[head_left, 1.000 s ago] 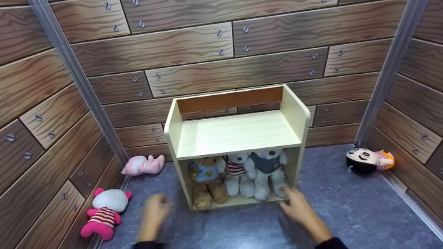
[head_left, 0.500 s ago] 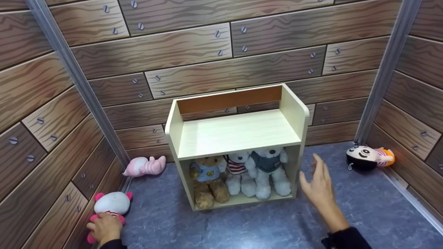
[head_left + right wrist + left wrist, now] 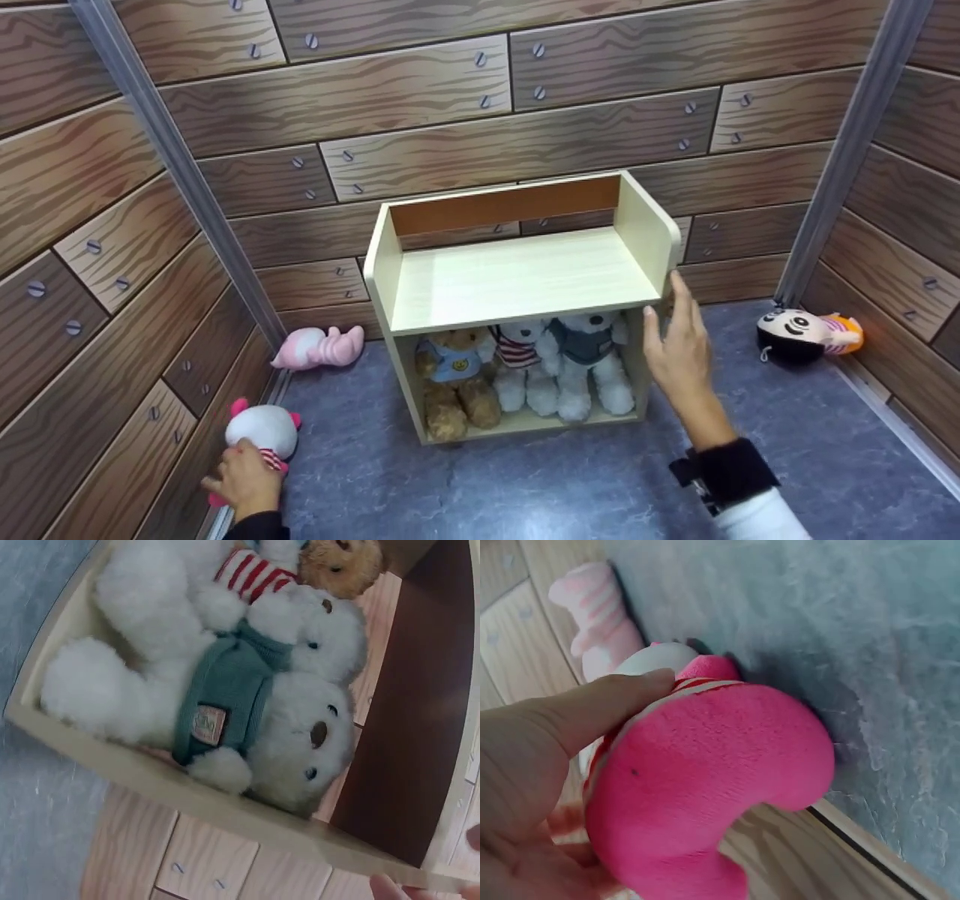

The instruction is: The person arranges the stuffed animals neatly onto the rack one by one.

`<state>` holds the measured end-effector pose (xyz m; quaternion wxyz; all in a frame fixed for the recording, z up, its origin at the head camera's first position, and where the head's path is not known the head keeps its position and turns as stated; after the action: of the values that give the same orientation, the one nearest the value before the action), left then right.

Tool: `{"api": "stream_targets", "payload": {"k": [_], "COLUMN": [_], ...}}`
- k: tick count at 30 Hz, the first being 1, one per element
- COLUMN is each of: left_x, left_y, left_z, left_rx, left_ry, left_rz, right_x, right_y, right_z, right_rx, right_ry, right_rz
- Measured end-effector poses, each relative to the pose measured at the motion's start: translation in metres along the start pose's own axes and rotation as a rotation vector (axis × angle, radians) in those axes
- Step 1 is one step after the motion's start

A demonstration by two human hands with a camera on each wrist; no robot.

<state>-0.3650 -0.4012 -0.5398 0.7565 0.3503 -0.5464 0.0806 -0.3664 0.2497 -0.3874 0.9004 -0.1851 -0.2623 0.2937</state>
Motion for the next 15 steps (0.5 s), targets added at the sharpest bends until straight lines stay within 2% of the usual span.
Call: {"api": "stream_targets", "payload": {"k": [5, 9, 12, 15], "left_x": [-0.003, -0.007, -0.005, -0.002], "left_y": [0.017, 0.033, 0.039, 0.035], "left_z": [-0.015, -0.033, -0.043, -0.044], "left_rx": [-0.194, -0.327, -0.389, -0.359], "left_ry": [0.127, 0.142, 0.121, 0.09], "left_rz": [0.013, -0.054, -0.191, -0.347], "right_x": [-0.003, -0.002, -0.006, -0.011], "right_y": [0.007, 0.013, 0.015, 0.015], "right_z": [0.009, 0.024, 0.028, 0.026], "right_rx": [-0.11, -0.182, -0.2, -0.233], "right_ry": [0.058, 0.039, -0.008, -0.042], "right_rz": [0.018, 0.001, -0.057, -0.084]}}
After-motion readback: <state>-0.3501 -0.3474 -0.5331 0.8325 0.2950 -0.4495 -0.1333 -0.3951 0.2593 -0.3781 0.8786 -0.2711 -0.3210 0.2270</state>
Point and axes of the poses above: each hand's wrist, its own z-axis towards the middle knuckle, its own x-axis out of the back of the hand, y = z × x, the point moved 6 cm from there along z, towards the middle knuckle, and after that the axes turned 11 degrees about x, right-handed, at the moved point
